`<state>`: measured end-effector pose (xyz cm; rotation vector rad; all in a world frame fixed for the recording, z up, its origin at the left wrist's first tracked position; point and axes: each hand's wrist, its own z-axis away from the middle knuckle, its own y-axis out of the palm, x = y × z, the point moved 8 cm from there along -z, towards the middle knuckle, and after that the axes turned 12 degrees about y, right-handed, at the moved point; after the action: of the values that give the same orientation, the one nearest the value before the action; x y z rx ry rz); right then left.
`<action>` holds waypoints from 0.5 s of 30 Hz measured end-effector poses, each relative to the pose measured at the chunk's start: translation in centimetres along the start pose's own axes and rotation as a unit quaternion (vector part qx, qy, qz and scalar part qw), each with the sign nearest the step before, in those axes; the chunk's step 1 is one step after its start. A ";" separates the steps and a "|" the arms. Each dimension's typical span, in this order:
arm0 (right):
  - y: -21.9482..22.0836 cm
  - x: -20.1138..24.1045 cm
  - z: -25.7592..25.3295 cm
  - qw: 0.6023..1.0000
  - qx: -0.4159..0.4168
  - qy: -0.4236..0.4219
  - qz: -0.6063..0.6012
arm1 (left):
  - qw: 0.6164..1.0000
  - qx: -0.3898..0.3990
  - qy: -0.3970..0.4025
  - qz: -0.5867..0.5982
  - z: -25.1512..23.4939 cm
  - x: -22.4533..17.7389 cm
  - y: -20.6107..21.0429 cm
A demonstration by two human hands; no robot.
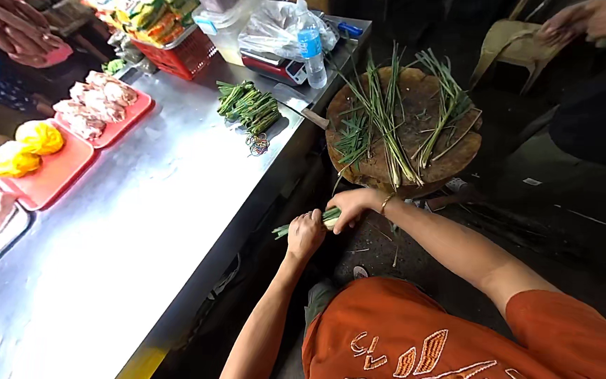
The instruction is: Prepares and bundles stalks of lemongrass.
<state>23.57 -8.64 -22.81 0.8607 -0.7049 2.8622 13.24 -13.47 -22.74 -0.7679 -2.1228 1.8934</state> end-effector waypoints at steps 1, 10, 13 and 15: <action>-2.0 0.7 1.0 0.997 -0.022 -0.063 -0.047 | 0.995 0.035 -0.067 0.068 -0.2 1.1 -0.3; -6.6 5.0 -2.1 0.723 -0.172 -0.405 -0.532 | 0.847 -0.052 -0.157 0.505 -4.9 6.0 -1.2; -8.2 6.3 -4.7 0.694 -0.211 -0.368 -0.582 | 0.827 -0.013 -0.162 0.539 -6.6 8.5 -0.3; -9.2 6.6 -6.8 0.695 -0.242 -0.327 -0.593 | 0.823 0.010 -0.169 0.542 -7.5 10.7 0.6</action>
<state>16.38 2.15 -20.50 1.4715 -0.5405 1.1249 7.82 -1.64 -24.13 -2.0985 -1.9590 2.6867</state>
